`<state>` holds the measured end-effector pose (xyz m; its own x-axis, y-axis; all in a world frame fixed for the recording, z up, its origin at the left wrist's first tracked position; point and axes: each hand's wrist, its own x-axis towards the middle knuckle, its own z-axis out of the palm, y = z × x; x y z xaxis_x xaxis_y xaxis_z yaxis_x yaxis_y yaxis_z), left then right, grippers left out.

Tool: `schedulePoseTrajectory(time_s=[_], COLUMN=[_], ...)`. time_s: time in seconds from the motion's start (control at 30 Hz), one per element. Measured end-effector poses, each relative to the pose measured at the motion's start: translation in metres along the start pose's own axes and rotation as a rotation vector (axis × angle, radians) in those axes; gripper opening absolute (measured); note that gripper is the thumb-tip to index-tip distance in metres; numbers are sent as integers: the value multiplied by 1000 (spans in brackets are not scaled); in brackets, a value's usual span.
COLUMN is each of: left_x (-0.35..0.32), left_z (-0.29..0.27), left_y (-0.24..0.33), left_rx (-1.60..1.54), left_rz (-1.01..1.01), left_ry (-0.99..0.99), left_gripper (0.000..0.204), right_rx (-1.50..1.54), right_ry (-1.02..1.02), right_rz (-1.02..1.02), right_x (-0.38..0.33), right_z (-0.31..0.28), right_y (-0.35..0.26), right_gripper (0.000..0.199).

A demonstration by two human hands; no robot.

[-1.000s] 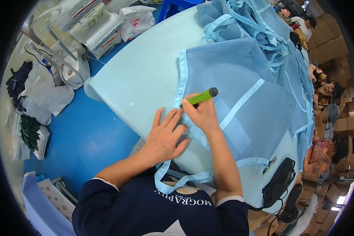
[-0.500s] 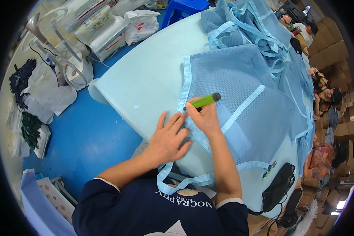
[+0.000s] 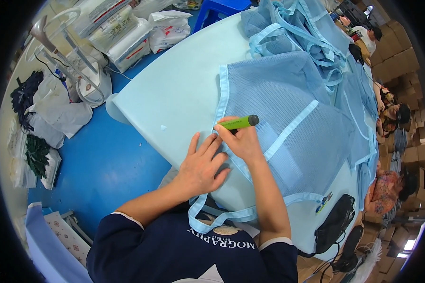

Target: Marking specific locations on blue mesh bags with a marker and applying adhesive with a glue gun.

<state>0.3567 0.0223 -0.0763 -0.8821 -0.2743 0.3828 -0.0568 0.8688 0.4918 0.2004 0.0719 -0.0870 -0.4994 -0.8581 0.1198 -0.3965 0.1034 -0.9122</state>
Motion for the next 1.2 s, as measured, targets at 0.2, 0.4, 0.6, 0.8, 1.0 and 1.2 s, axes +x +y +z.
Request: schedulePoseTrajectory(time_s=[0.2,0.4,0.6,0.8,1.0,1.2], left_x=[2,0,2,2,3,4], left_z=[0,3,3,4,3,4], left_y=[0,0,1,1,0,0], left_rx=[2,1,3,-7,-9,-1], left_rz=[0,-19,-20,-27,-35,-26], left_ry=[5,10,22,44,44,51], left_gripper=[31,27,25,24,24,24], right_rx=[-13,-57,35,62,66,66], right_ry=[-4,126,55,44,66,49], right_rz=[-29,-94,28,103,85,82], right_x=[2,4,4,5,4,3], right_z=[0,7,1,-8,-7,-7], right_y=[4,8,6,-5,-5,-1], right_gripper=[13,15,11,9,8,8])
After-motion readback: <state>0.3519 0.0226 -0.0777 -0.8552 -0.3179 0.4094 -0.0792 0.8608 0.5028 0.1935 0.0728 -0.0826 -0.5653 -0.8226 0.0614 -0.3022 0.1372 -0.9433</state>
